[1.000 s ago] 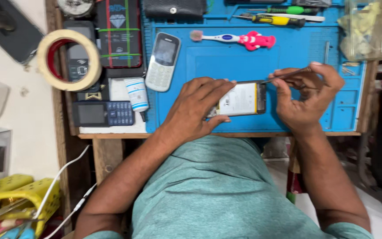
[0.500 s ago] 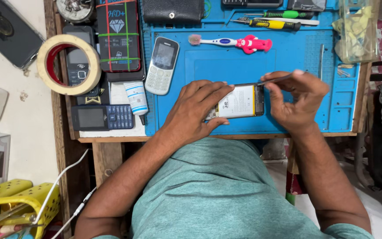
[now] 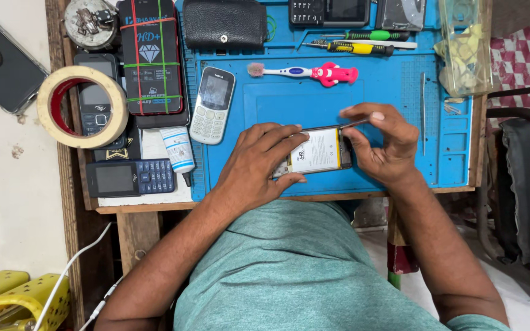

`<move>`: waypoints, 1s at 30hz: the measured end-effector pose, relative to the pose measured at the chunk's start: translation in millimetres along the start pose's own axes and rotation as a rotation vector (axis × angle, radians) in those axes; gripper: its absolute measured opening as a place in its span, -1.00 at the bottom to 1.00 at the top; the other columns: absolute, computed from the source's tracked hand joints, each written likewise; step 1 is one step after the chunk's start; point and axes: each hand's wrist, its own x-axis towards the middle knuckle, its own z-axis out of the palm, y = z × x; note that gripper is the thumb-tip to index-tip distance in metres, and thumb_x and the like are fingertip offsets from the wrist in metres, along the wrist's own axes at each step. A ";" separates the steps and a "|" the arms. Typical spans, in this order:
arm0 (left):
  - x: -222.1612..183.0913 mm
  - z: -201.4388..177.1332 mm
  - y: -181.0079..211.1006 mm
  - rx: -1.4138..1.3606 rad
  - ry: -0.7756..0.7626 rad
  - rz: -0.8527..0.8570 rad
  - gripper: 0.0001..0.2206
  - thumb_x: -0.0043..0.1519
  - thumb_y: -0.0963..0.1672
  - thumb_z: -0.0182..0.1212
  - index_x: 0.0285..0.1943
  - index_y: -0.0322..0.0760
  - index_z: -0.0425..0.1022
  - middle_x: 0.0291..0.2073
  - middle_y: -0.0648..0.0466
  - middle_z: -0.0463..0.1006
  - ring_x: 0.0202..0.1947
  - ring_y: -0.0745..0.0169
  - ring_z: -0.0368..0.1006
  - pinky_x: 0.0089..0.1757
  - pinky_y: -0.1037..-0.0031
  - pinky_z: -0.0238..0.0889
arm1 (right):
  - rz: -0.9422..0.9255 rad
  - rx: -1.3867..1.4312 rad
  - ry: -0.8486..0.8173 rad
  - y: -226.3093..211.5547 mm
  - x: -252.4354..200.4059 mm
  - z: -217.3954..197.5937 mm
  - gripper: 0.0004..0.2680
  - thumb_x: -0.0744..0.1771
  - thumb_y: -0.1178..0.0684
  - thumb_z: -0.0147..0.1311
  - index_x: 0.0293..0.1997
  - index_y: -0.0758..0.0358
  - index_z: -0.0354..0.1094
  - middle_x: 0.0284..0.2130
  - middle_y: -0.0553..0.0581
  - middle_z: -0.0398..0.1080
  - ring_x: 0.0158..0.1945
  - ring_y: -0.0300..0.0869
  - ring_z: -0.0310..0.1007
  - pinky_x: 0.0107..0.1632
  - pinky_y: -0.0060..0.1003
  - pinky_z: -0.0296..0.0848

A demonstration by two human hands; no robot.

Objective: The person uses a screwdriver to remove screws from the back of a small mobile phone, then sets the back cover aside. They then use the screwdriver to work on the internal components of a larger smartphone lying on the workbench.

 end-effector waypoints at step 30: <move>3.7 -2.9 5.2 0.002 0.039 0.027 -0.38 0.04 0.03 0.51 0.28 -0.24 0.48 0.24 0.02 0.50 0.21 -0.05 0.37 0.17 0.13 0.20 | -0.064 -0.177 0.044 -11.0 7.7 0.3 -0.54 0.34 0.38 0.27 0.27 0.09 0.06 -0.24 0.25 0.52 -0.20 0.00 0.62 -0.22 -0.21 0.58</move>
